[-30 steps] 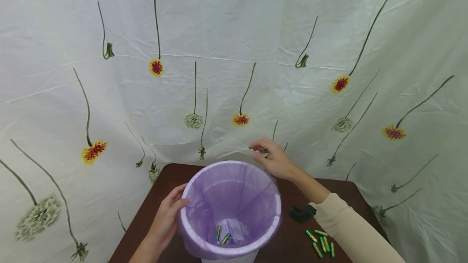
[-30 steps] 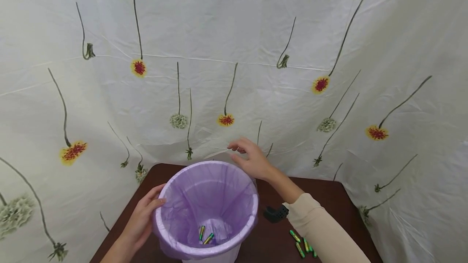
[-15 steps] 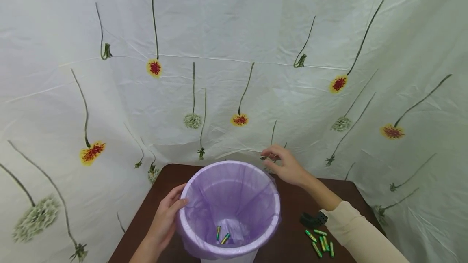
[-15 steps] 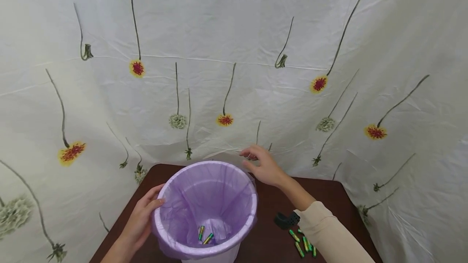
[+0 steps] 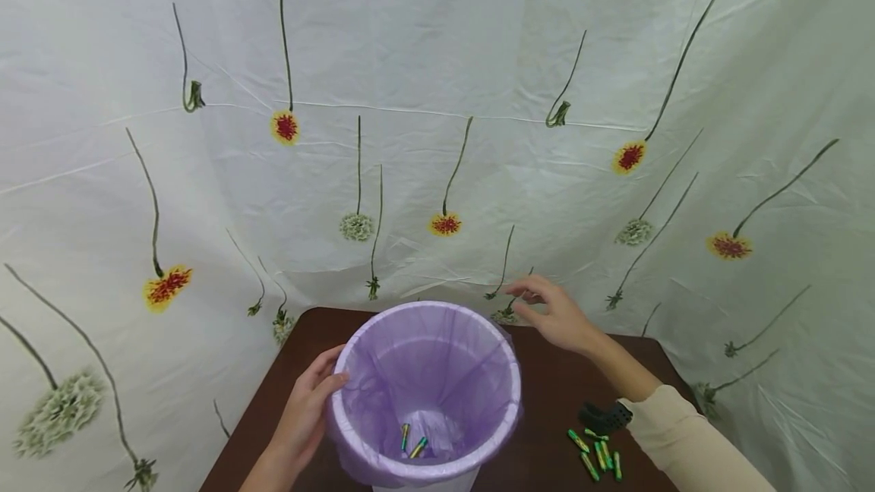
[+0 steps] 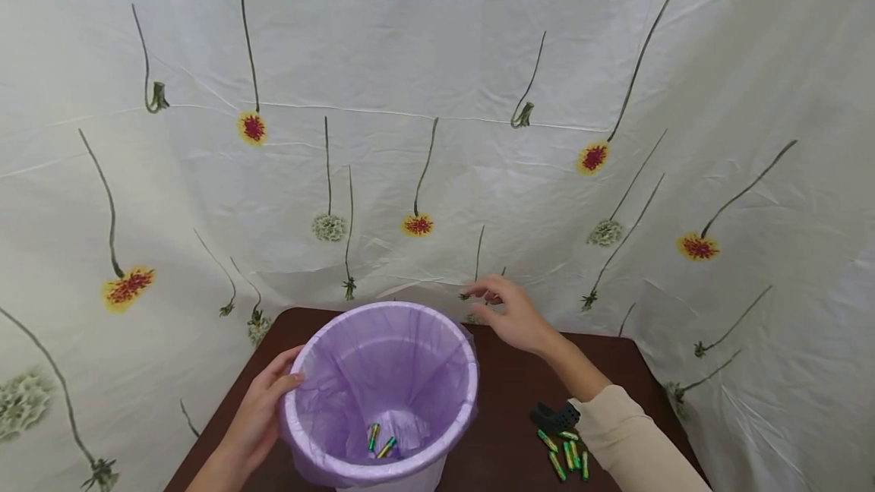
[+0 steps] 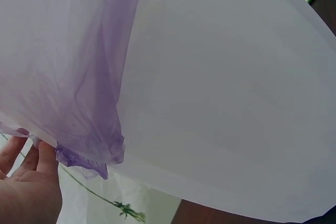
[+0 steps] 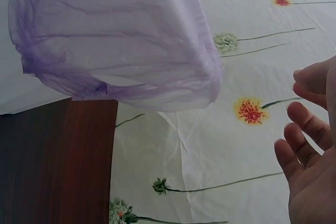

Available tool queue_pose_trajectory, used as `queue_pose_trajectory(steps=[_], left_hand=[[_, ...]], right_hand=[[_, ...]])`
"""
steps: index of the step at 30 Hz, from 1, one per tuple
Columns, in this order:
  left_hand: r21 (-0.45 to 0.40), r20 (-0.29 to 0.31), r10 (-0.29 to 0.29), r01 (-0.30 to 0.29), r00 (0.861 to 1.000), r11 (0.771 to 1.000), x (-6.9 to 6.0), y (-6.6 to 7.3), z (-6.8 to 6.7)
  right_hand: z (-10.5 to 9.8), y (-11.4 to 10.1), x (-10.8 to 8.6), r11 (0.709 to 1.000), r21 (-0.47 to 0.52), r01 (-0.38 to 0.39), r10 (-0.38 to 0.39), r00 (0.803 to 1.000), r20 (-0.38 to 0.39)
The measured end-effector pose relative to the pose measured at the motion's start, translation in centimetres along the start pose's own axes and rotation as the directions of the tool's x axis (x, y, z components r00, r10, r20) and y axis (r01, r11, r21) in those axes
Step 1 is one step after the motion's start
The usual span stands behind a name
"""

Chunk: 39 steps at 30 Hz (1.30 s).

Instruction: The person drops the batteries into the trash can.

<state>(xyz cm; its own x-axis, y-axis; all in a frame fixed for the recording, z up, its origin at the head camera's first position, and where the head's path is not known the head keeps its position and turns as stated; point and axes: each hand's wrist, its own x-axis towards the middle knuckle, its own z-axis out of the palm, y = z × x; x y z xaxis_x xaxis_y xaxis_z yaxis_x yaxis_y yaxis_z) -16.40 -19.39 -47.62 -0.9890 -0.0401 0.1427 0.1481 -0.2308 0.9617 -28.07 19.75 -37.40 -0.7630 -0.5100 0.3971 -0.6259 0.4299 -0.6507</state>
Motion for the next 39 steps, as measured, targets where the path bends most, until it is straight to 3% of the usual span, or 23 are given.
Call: queue_pose_trajectory(steps=[13, 39], left_hand=[[0.006, 0.003, -0.006, 0.006, 1.000, 1.000, 0.0, 0.0, 0.0], [-0.009, 0.019, 0.002, -0.001, 1.000, 1.000, 0.1, -0.2, -0.1]], right_hand=[[-1.6, 1.4, -2.0, 0.998, -0.059, -0.004, 0.000, 0.998, -0.059], [-1.8, 5.6, -6.2, 0.979, -0.147, -0.143, 0.128, 0.986, -0.110]])
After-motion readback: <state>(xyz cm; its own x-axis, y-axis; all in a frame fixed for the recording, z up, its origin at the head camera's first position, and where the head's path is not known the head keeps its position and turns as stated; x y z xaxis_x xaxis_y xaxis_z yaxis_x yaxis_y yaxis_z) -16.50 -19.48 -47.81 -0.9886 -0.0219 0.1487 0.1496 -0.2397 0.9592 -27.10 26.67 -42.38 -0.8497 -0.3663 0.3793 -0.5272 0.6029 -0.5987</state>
